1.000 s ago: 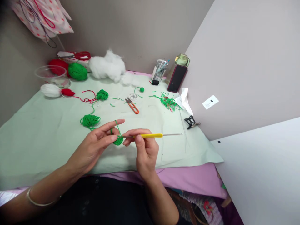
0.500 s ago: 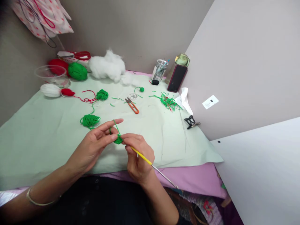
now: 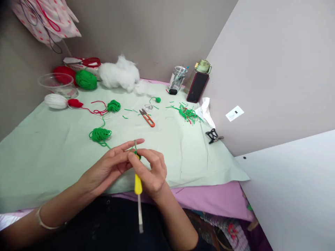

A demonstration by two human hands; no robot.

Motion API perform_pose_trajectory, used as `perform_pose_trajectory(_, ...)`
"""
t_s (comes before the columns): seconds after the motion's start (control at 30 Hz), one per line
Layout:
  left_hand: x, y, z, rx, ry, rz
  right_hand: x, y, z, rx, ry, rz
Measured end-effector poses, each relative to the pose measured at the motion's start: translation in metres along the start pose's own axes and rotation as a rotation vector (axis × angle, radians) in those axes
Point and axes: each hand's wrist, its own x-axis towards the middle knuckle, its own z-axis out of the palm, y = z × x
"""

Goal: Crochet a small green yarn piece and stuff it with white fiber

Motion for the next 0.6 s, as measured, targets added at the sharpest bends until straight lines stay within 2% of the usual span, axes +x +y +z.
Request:
perform_pose_trajectory(0.07,0.001,0.002,-0.001,-0.03,-0.005,-0.053,0.005,-0.003,-0.001,0.184,0.035,0.148)
perform_pose_trajectory(0.1,0.001,0.003,-0.001,-0.022,0.002,-0.038,0.009,-0.005,-0.002,0.286,0.074,0.246)
perform_pose_trajectory(0.2,0.0,0.006,0.0,0.042,0.03,0.081,0.021,-0.009,-0.003,0.507,0.132,0.471)
perform_pose_trajectory(0.27,0.0,0.005,0.002,0.092,0.037,0.134,0.026,-0.01,-0.002,0.575,0.08,0.526)
perform_pose_trajectory(0.43,0.001,-0.002,0.004,0.135,0.037,0.209,0.02,-0.01,0.001,0.465,0.01,0.447)
perform_pose_trajectory(0.5,0.002,-0.004,0.004,0.111,0.039,0.216,0.013,-0.01,0.001,0.314,0.0,0.318)
perform_pose_trajectory(0.6,0.003,-0.004,0.002,0.043,0.004,0.096,0.008,-0.009,0.0,0.147,-0.011,0.115)
